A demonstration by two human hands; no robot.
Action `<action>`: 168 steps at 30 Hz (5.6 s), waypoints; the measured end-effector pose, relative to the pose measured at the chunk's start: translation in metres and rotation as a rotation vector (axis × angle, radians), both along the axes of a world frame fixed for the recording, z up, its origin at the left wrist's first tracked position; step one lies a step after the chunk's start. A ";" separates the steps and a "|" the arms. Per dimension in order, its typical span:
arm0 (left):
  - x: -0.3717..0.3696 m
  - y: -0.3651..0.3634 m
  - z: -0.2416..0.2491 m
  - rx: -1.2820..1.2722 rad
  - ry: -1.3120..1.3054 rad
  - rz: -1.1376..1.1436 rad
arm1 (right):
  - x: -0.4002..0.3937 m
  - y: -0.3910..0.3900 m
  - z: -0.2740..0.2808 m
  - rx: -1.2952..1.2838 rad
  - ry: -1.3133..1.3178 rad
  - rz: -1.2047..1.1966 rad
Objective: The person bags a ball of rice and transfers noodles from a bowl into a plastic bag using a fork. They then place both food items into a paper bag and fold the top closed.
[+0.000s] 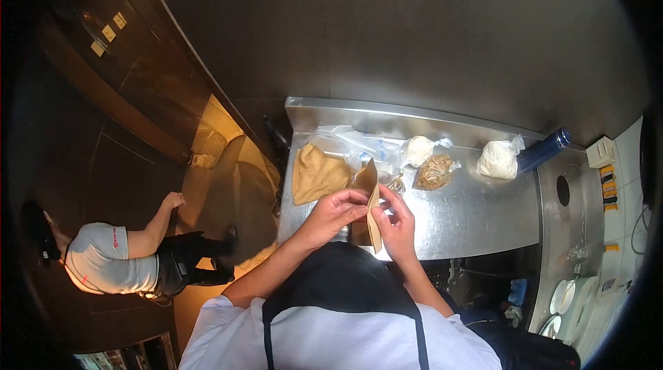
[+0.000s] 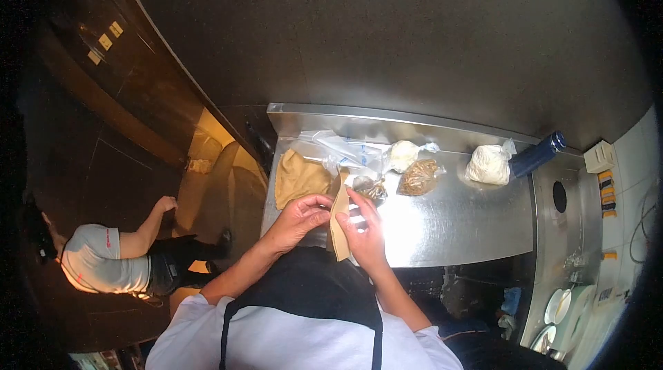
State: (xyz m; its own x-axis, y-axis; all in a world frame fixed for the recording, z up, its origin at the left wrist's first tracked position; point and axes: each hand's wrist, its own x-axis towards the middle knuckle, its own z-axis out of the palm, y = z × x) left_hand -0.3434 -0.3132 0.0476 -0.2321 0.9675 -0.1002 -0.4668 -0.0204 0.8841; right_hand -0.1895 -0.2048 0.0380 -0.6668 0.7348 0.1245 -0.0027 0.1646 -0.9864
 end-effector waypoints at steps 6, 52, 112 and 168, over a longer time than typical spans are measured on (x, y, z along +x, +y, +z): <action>-0.005 0.003 0.011 -0.017 0.019 0.004 | -0.005 0.001 0.000 0.048 0.001 -0.015; -0.011 -0.046 0.036 -0.482 1.389 0.532 | 0.036 0.069 -0.065 -0.453 -0.076 -0.027; 0.139 0.016 0.032 0.403 1.735 0.007 | 0.059 -0.027 -0.007 -0.959 0.146 -0.157; -0.069 -0.029 -0.120 -0.103 -0.542 0.089 | -0.031 -0.034 0.018 -0.674 -0.175 0.182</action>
State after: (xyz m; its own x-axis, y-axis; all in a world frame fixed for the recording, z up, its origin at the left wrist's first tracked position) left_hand -0.4128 -0.3426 -0.0727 -0.2016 0.9253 -0.3211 -0.8554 -0.0066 0.5179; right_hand -0.2208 -0.2385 0.0560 -0.7544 0.4894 -0.4375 0.1956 -0.4686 -0.8615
